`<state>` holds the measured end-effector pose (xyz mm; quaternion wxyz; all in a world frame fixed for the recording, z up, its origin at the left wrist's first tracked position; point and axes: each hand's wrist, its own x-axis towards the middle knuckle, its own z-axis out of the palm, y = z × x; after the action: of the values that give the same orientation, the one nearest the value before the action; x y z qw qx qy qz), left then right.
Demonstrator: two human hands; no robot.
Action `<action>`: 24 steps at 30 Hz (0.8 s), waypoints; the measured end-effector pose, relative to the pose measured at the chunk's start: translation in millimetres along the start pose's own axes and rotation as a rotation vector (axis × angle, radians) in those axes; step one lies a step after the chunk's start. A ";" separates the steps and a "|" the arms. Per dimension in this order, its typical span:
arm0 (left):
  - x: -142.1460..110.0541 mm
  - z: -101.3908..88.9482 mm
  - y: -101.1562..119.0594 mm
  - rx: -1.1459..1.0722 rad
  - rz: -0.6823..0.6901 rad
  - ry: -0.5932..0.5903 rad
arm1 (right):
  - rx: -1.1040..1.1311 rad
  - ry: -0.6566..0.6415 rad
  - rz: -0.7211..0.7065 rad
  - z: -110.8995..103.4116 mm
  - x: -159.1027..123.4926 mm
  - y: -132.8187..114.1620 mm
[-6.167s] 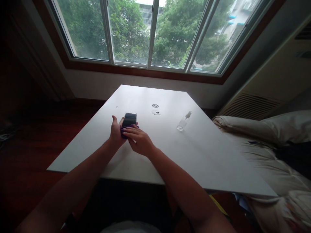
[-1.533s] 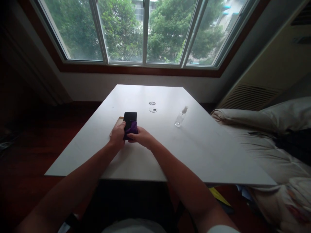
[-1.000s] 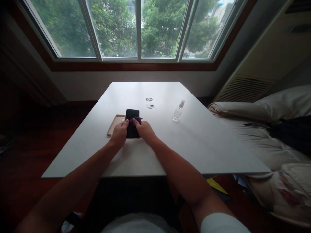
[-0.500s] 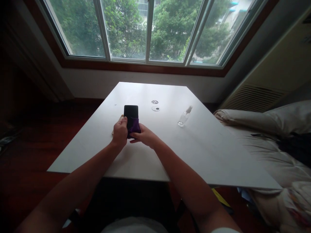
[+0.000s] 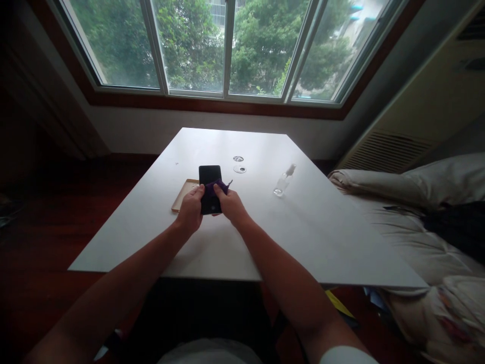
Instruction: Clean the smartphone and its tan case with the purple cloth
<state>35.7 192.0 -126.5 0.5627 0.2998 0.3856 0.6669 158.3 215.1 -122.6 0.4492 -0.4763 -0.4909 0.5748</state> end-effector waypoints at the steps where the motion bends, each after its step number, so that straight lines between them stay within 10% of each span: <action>1: 1.3 -1.9 1.7 -0.002 0.014 0.019 | 0.038 -0.052 0.016 0.2 -0.5 -1.4; 9: 16.9 -23.0 -0.3 0.043 0.063 0.149 | 0.147 -0.431 0.022 4.1 -7.7 5.2; 24: 2.5 -6.3 0.3 -0.161 -0.104 0.048 | 0.007 -0.084 -0.002 8.6 1.1 8.4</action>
<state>29.8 193.4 -129.7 0.6094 0.2172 0.3589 0.6727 149.2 214.1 -130.5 0.4304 -0.4497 -0.5078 0.5955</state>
